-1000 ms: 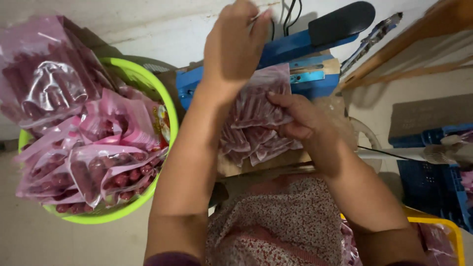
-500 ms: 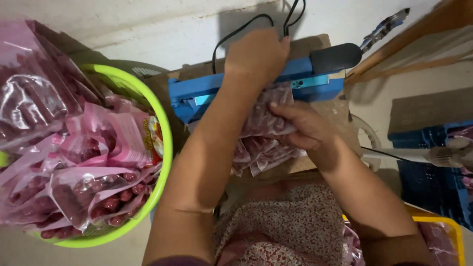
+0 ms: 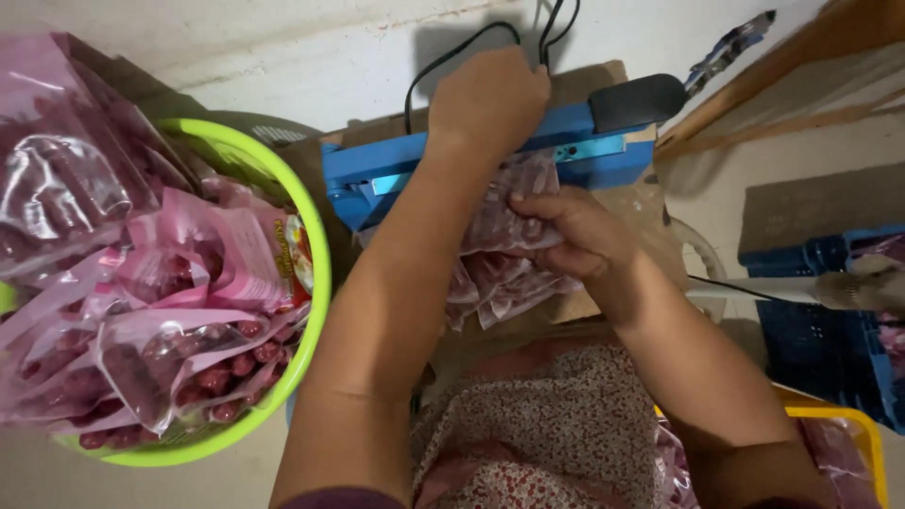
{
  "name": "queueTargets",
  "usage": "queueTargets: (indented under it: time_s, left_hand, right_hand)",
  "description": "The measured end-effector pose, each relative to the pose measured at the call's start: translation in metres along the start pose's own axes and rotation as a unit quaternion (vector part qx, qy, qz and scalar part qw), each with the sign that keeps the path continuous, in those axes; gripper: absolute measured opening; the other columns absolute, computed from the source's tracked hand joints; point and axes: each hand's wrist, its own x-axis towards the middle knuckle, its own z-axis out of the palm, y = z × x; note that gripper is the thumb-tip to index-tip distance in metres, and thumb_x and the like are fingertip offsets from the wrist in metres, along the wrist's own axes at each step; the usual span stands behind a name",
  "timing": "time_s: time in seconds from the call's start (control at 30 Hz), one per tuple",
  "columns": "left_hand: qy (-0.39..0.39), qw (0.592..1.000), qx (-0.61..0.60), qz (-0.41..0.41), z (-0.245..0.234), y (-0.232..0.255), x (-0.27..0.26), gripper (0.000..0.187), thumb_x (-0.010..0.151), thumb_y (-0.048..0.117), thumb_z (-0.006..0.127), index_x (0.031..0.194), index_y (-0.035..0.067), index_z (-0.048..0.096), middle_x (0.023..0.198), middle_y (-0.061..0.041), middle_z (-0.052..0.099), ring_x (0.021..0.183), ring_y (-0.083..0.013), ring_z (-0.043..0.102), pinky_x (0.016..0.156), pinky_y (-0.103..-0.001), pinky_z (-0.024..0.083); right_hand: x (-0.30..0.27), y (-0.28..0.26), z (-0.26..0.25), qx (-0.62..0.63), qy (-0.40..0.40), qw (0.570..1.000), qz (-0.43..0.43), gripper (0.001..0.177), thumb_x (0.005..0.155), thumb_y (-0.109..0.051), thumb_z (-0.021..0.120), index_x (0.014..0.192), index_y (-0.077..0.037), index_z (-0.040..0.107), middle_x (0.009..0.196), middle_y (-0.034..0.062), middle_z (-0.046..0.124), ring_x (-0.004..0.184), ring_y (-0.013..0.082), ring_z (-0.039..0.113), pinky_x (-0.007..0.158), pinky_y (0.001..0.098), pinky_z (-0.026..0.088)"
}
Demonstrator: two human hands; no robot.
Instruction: Sealing plastic packets containing food items using a manual heat sealer and organizing them into baskets.
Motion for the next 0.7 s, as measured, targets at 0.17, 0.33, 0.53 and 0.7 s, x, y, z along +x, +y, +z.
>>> queueTargets:
  time_s: [0.17, 0.33, 0.53, 0.7]
  left_hand:
    - [0.041, 0.999, 0.000, 0.017, 0.004, -0.001, -0.002, 0.040, 0.101, 0.038, 0.046, 0.098, 0.007, 0.071, 0.099, -0.013, 0.074, 0.088, -0.0394, 0.070, 0.071, -0.051, 0.054]
    - [0.112, 0.990, -0.007, 0.083, 0.009, -0.009, 0.002, 0.056, 0.101, 0.052, 0.042, 0.097, 0.004, 0.070, 0.090, -0.016, 0.075, 0.081, -0.0404, 0.070, 0.064, -0.053, 0.051]
    - [0.141, 0.973, -0.125, 0.134, 0.004, -0.023, 0.003, 0.045, 0.103, 0.045, 0.048, 0.076, 0.009, 0.051, 0.069, -0.014, 0.063, 0.066, -0.0372, 0.054, 0.063, -0.048, 0.041]
    - [0.208, 0.951, -0.023, 0.230, -0.022, -0.017, 0.012, 0.037, 0.102, 0.039, 0.053, 0.086, 0.007, 0.061, 0.078, -0.019, 0.068, 0.072, -0.0458, 0.061, 0.062, -0.057, 0.042]
  right_hand:
    - [-0.002, 0.000, 0.003, 0.005, 0.016, 1.000, 0.004, 0.027, 0.090, -0.002, 0.065, 0.118, -0.004, 0.068, 0.108, 0.0183, 0.075, 0.102, 0.0339, 0.073, 0.093, 0.0548, 0.061]
    - [-0.001, 0.002, 0.004, 0.013, 0.017, 1.000, -0.015, 0.034, 0.086, -0.001, 0.068, 0.120, -0.003, 0.066, 0.110, 0.0192, 0.074, 0.104, 0.0360, 0.072, 0.095, 0.0555, 0.060]
    - [0.007, 0.005, 0.000, 0.006, 0.034, 0.999, -0.029, 0.025, 0.084, -0.001, 0.073, 0.109, -0.002, 0.070, 0.096, 0.0161, 0.076, 0.088, 0.0316, 0.074, 0.082, 0.0536, 0.064]
    - [0.028, 0.012, -0.017, 0.021, -0.037, 0.999, -0.016, 0.017, 0.090, -0.008, 0.071, 0.107, -0.006, 0.071, 0.095, 0.0149, 0.077, 0.086, 0.0288, 0.075, 0.082, 0.0523, 0.064]
